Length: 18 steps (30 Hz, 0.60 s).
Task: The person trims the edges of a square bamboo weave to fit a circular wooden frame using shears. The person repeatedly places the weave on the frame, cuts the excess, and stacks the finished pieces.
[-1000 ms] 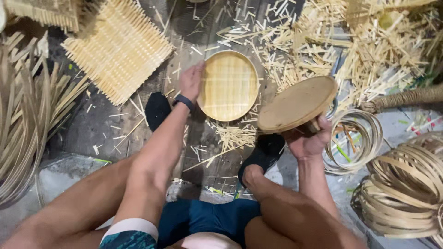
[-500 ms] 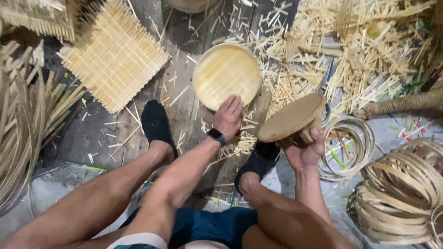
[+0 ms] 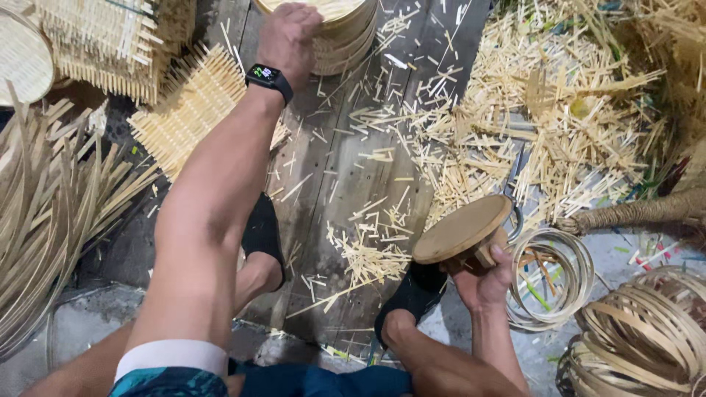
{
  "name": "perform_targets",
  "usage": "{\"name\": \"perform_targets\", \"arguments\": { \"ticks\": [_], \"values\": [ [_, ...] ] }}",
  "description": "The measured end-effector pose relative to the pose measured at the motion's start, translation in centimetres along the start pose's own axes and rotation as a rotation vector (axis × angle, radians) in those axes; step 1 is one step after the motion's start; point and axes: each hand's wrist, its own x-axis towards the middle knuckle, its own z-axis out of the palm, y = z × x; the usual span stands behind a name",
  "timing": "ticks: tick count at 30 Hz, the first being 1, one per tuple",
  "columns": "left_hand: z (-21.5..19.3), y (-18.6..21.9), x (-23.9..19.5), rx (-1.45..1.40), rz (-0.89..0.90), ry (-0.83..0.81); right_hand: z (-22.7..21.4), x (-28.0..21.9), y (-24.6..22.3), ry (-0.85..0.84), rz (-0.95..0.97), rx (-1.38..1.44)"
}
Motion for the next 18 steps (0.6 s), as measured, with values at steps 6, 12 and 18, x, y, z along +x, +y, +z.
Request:
{"name": "perform_targets", "arguments": {
  "ticks": [6,12,18],
  "values": [
    [0.8,-0.8,-0.5,0.012,-0.08,-0.122,-0.8,-0.1,0.3,-0.028,0.018,-0.015],
    [0.2,-0.7,-0.5,0.034,-0.159,-0.219,-0.7,0.5,0.5,-0.085,0.027,0.012],
    [0.2,0.6,-1.0,0.363,-0.046,0.036,0.2,1.3,1.4,-0.114,0.08,0.074]
  ]
}}
